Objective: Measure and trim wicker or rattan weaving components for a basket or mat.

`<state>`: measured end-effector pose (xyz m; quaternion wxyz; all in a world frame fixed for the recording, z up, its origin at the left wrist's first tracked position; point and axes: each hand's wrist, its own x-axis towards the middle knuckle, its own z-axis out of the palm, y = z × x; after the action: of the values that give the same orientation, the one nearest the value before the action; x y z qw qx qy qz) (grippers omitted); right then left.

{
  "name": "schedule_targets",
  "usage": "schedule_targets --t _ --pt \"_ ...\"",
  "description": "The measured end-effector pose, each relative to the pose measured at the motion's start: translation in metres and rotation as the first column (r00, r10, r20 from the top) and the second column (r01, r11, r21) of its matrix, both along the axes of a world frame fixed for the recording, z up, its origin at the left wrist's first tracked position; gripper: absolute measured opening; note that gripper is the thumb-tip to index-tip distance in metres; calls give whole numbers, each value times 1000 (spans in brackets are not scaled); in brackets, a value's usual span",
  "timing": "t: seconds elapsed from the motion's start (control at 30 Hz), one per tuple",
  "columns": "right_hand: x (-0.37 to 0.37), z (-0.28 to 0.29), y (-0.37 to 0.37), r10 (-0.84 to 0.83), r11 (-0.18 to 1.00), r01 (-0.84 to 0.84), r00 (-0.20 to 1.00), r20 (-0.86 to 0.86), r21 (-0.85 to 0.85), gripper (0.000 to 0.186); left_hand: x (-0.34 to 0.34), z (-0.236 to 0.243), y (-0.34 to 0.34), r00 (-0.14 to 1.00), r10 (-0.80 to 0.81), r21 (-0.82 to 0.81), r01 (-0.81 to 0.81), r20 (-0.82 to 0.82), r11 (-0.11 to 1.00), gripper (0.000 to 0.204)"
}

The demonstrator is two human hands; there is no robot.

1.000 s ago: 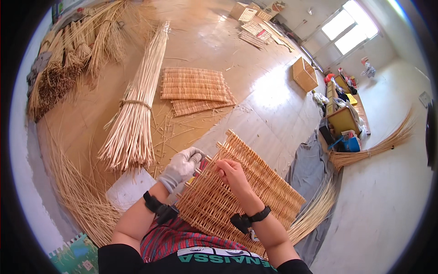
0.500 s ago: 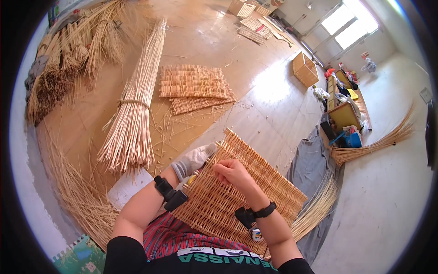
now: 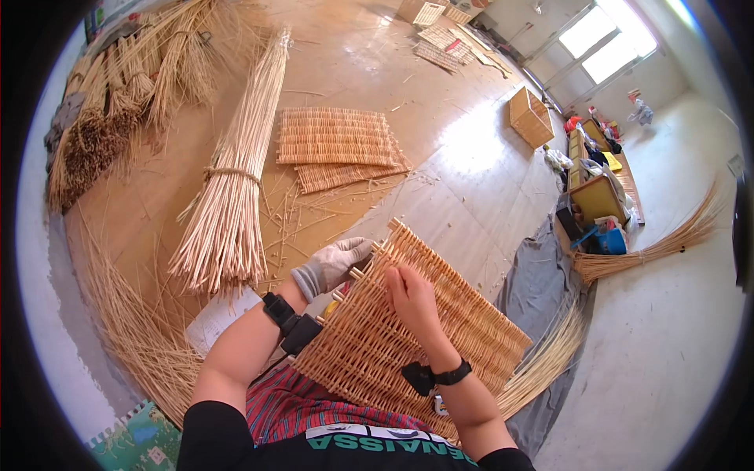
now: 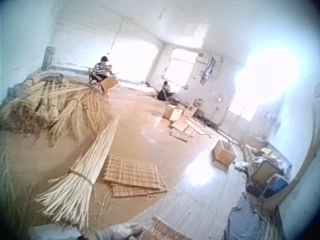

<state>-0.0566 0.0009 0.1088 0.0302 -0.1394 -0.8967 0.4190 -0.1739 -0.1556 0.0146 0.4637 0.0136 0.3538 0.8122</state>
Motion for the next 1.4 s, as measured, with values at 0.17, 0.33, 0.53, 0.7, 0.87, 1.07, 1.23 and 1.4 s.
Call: schedule_targets --t 0.17,0.33,0.53,0.7,0.87,1.07,1.23,1.4 --pt "28 -1 -9 147 987 -133 972 -186 88 23 -25 -5 10 997 -64 142 57 44 988 20" --pt "26 -5 -8 189 980 -168 951 -243 105 19 -45 0 27 973 -18 -83 -1 -230 997 17" --pt "29 -8 -7 248 964 -205 926 -286 172 16 -57 24 17 910 -103 -198 24 -401 980 18" --pt "28 7 -7 255 962 -270 939 -230 -34 9 -47 76 4 891 77 -141 -155 -447 978 19" --pt "6 16 33 211 974 -223 959 -187 -46 25 -22 96 -40 830 356 -85 -430 -430 899 21" --pt "-40 30 37 656 588 -503 755 -9 633 55 43 54 -64 944 -82 -388 -51 -318 920 25" --pt "-43 21 41 642 502 -524 759 110 688 71 48 46 -53 941 -159 -460 5 -298 888 31" --pt "-20 31 32 571 637 -433 821 -13 638 67 46 52 -69 936 -85 -333 -36 -342 942 42"
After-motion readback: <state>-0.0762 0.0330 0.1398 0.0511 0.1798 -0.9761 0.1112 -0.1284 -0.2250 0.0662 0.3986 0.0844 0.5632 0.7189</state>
